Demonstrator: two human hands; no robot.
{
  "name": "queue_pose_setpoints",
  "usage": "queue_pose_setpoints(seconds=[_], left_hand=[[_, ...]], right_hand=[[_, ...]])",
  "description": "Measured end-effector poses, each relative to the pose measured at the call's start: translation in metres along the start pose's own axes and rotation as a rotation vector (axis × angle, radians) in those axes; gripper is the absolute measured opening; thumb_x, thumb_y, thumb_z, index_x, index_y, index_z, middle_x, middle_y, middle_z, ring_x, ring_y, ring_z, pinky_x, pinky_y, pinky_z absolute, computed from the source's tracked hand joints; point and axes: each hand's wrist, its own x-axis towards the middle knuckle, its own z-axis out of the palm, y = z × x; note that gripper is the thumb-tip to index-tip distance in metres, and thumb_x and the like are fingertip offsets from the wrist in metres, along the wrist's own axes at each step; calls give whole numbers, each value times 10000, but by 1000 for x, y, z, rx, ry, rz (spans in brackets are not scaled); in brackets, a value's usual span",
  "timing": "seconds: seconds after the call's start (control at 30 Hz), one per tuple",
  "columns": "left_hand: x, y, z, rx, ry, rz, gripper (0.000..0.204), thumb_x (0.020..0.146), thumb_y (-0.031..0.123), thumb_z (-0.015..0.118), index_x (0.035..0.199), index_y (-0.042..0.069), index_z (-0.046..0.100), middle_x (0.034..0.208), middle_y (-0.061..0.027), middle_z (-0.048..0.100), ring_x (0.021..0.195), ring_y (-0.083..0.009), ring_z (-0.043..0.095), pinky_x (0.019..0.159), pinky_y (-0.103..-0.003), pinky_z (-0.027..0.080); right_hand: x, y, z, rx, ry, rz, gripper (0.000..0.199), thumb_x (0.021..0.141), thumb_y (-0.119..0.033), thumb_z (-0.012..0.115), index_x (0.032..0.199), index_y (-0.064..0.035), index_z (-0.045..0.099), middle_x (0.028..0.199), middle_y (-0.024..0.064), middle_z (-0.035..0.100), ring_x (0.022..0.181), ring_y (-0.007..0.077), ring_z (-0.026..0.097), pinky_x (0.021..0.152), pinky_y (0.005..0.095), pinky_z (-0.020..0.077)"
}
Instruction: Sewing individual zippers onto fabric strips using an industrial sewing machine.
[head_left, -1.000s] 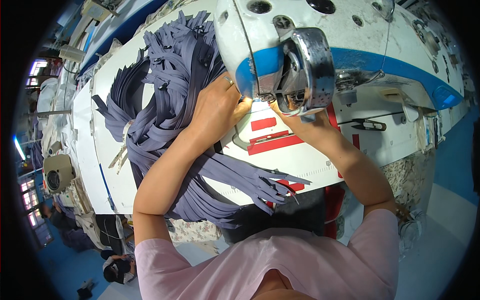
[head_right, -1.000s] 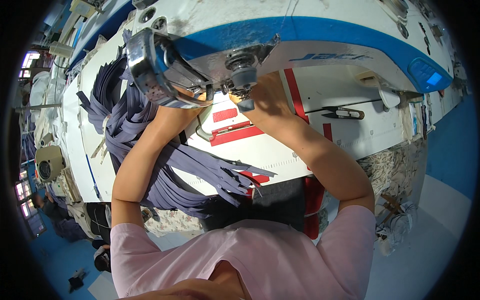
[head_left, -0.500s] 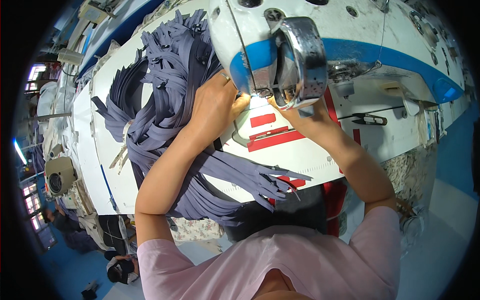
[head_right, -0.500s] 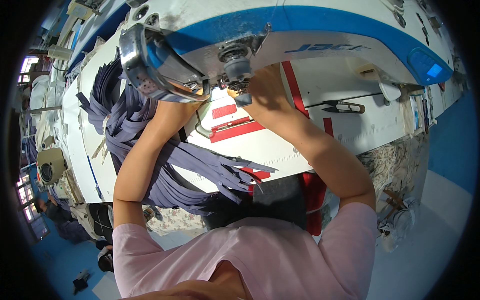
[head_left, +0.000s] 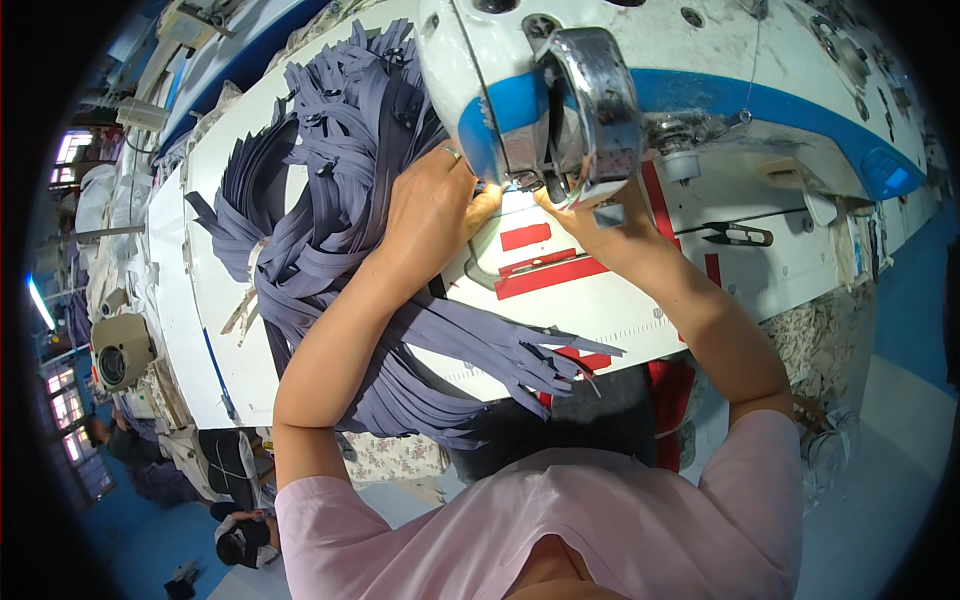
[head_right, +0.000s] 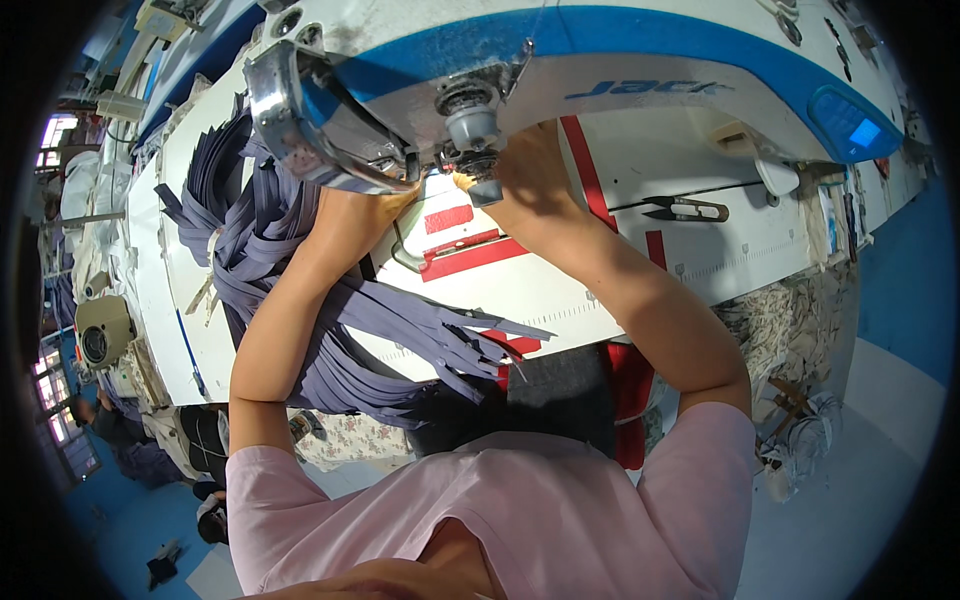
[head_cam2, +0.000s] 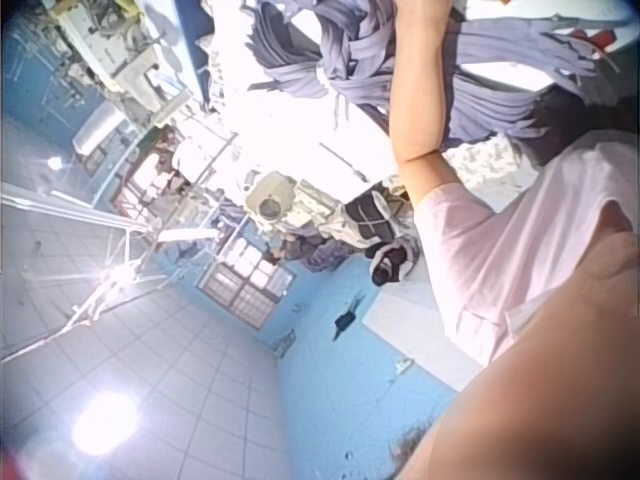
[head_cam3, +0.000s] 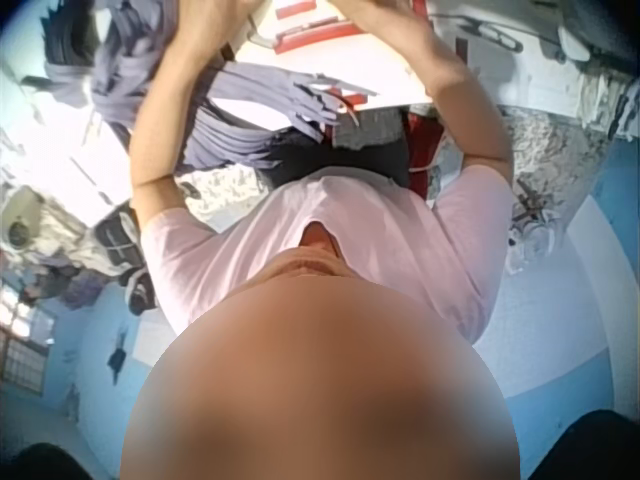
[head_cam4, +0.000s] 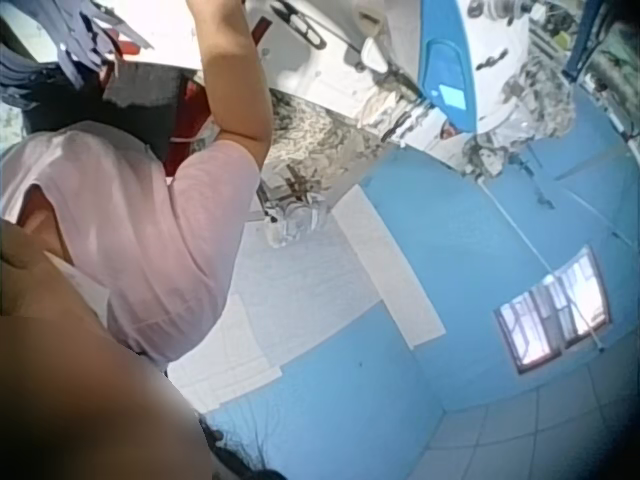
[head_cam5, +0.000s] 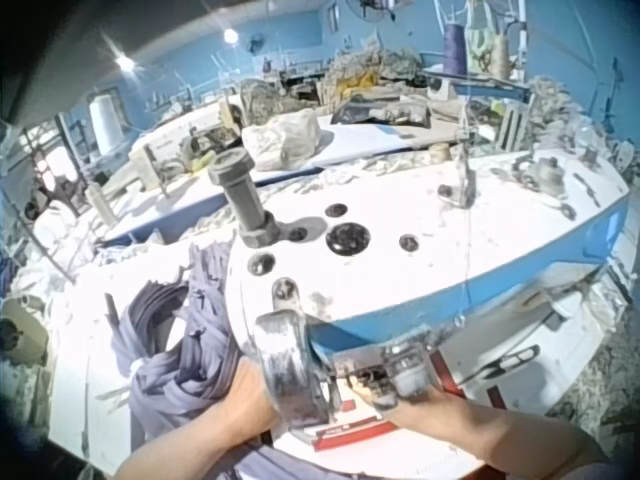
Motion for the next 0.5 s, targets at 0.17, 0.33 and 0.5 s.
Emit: queue_pose_setpoints(seconds=[0.17, 0.33, 0.5], left_hand=[[1, -4, 1, 27, 9, 5, 177, 781, 103, 729, 882, -7, 633, 865, -161, 611, 801, -360, 631, 686, -436, 514], [1, -5, 4, 32, -2, -22, 174, 786, 109, 728, 878, -10, 640, 854, -166, 611, 799, -358, 635, 690, -435, 515], [-1, -4, 3, 59, 15, -10, 180, 790, 110, 726, 896, -10, 642, 857, -168, 613, 806, -354, 638, 697, -433, 516]], right_hand=[[2, -3, 1, 3, 100, -35, 553, 841, -81, 714, 1302, -57, 409, 1241, 207, 484, 1050, 332, 600, 892, 376, 538], [1, -5, 3, 3, 198, -66, 461, 839, -107, 702, 1220, -56, 447, 1168, 204, 514, 1012, 342, 602, 875, 395, 515], [-2, -5, 5, 6, 296, -103, 372, 837, -133, 690, 1138, -54, 485, 1095, 200, 544, 974, 352, 604, 857, 413, 492]])
